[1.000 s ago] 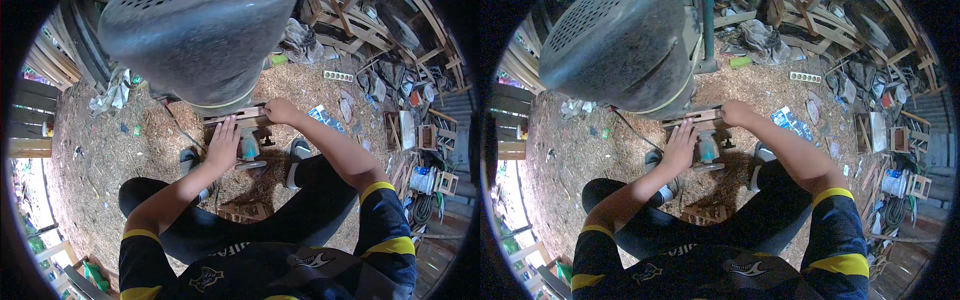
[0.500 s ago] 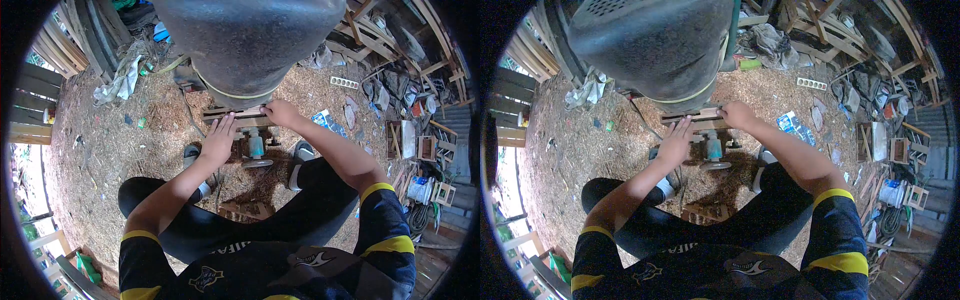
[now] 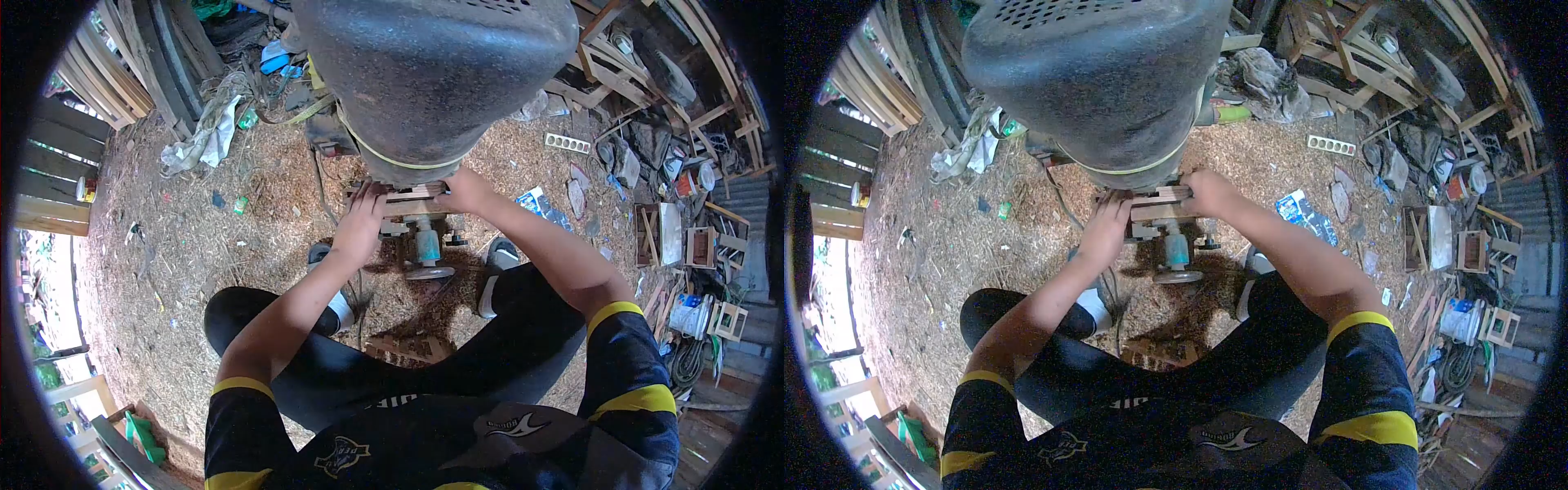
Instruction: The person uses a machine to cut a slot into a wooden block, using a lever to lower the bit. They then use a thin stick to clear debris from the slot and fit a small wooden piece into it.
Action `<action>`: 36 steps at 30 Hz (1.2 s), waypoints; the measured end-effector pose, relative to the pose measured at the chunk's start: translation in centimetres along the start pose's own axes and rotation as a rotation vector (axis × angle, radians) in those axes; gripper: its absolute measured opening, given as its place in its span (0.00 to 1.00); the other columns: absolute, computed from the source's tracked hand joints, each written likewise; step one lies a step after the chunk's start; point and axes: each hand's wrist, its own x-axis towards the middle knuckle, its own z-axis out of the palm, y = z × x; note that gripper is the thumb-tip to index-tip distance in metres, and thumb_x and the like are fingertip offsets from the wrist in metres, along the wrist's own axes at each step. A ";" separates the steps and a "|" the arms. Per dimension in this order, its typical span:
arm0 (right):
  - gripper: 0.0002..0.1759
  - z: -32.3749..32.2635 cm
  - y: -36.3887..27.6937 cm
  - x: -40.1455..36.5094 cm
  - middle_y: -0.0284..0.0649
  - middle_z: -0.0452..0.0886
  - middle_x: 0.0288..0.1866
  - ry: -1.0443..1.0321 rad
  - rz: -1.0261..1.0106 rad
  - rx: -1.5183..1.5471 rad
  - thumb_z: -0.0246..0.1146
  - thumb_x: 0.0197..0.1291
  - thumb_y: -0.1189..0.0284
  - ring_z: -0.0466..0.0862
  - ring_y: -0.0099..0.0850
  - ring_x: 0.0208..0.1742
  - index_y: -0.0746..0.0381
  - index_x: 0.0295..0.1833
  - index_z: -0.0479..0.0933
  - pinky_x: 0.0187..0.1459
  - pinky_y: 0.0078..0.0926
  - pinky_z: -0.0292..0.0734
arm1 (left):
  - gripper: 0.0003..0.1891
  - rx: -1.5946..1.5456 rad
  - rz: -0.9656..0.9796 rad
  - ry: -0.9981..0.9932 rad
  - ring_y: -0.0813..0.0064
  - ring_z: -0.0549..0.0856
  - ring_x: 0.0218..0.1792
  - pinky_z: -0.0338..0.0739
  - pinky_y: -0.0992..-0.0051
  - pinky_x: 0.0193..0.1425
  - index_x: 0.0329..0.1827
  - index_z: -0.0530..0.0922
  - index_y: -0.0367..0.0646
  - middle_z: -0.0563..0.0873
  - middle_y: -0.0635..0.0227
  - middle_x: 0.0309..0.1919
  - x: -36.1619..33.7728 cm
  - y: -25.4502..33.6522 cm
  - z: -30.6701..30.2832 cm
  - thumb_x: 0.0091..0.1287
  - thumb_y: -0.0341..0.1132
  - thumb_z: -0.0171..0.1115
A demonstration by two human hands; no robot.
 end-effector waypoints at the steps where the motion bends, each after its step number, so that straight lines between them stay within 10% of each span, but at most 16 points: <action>1: 0.24 0.8 0.6 0.3 0.54 0.89 0.51 0.042 -0.026 0.012 0.75 0.56 0.60 0.88 0.52 0.57 0.61 0.56 0.86 0.61 0.49 0.83 | 0.29 0.035 -0.030 -0.022 0.49 0.73 0.77 0.66 0.54 0.82 0.73 0.72 0.34 0.76 0.48 0.72 0.3 -0.3 0.2 0.65 0.25 0.59; 14: 0.22 1.2 1.2 -0.4 0.55 0.88 0.49 0.114 -0.084 0.053 0.72 0.59 0.61 0.88 0.54 0.52 0.60 0.58 0.85 0.57 0.49 0.83 | 0.22 0.012 -0.035 -0.018 0.53 0.78 0.70 0.73 0.56 0.74 0.68 0.80 0.48 0.82 0.58 0.66 3.2 -3.6 0.5 0.70 0.30 0.61; 26: 0.28 12.6 -5.3 -9.2 0.62 0.79 0.60 0.924 0.415 0.339 0.67 0.71 0.63 0.79 0.60 0.61 0.67 0.69 0.74 0.66 0.51 0.74 | 0.19 -0.005 -0.059 0.055 0.53 0.79 0.68 0.74 0.55 0.70 0.65 0.81 0.49 0.83 0.57 0.63 2.9 -4.2 1.5 0.71 0.32 0.61; 29: 0.44 19.4 -9.4 -11.0 0.64 0.73 0.73 0.826 0.923 0.665 0.71 0.67 0.47 0.76 0.55 0.72 0.69 0.75 0.69 0.75 0.46 0.68 | 0.22 0.029 -0.105 -0.075 0.52 0.79 0.71 0.72 0.56 0.74 0.69 0.79 0.50 0.81 0.58 0.69 3.9 -3.9 0.5 0.71 0.36 0.65; 33: 0.55 18.3 -12.0 -12.0 0.61 0.69 0.76 0.417 0.745 2.320 0.72 0.63 0.39 0.76 0.54 0.72 0.67 0.80 0.62 0.64 0.49 0.81 | 0.15 0.060 -0.026 0.118 0.55 0.82 0.64 0.76 0.55 0.67 0.60 0.83 0.49 0.85 0.59 0.57 3.8 -4.6 2.7 0.72 0.34 0.62; 36: 0.45 18.6 -13.2 -12.1 0.50 0.75 0.60 0.669 0.792 1.905 0.79 0.59 0.46 0.81 0.46 0.55 0.63 0.68 0.66 0.51 0.45 0.86 | 0.15 0.071 -0.075 0.094 0.54 0.82 0.65 0.76 0.55 0.67 0.60 0.83 0.48 0.85 0.58 0.59 3.6 -4.1 2.3 0.72 0.35 0.63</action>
